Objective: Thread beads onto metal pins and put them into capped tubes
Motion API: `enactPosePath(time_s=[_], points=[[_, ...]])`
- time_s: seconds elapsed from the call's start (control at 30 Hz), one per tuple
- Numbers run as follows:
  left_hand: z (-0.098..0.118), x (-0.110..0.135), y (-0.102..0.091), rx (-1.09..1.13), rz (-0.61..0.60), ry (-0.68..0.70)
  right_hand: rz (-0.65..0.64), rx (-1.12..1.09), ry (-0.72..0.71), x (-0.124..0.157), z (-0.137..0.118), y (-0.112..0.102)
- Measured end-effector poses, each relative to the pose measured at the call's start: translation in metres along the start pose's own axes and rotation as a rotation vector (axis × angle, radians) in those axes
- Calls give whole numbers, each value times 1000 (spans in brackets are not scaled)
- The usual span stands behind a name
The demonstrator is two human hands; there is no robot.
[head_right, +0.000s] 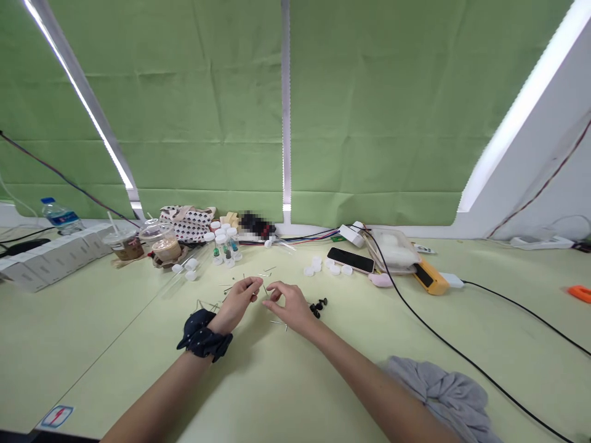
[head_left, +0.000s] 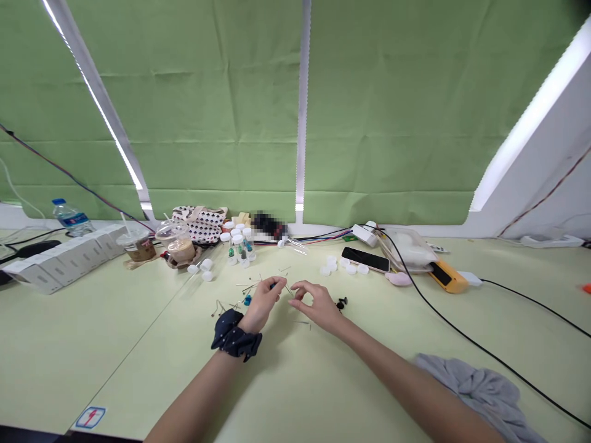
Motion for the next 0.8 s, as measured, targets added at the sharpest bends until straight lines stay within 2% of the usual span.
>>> enactPosePath(time_s=[0.07, 0.2, 0.43, 0.6, 0.8], points=[[0, 4, 6, 5, -17, 7, 38, -20, 6, 2, 0, 0], [-3, 10, 2, -64, -59, 20, 114, -31, 40, 2, 9, -5], [-16, 18, 8, -150, -297, 39, 277, 0, 25, -6, 19, -37], [-18, 20, 20, -39, -391, 72, 202, -61, -16, -9, 14, -38], [-23, 20, 24, 15, -380, 53, 181, -44, -28, -9, 15, -34]])
Point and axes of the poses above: each hand's wrist, its own x-axis away from the middle knuckle, its own y-axis out of the palm, z = x × y, the point moved 8 cm from there along -x, towards the middle knuckle, and after that the axes turned 10 degrees about y, right-handed, at the moved point
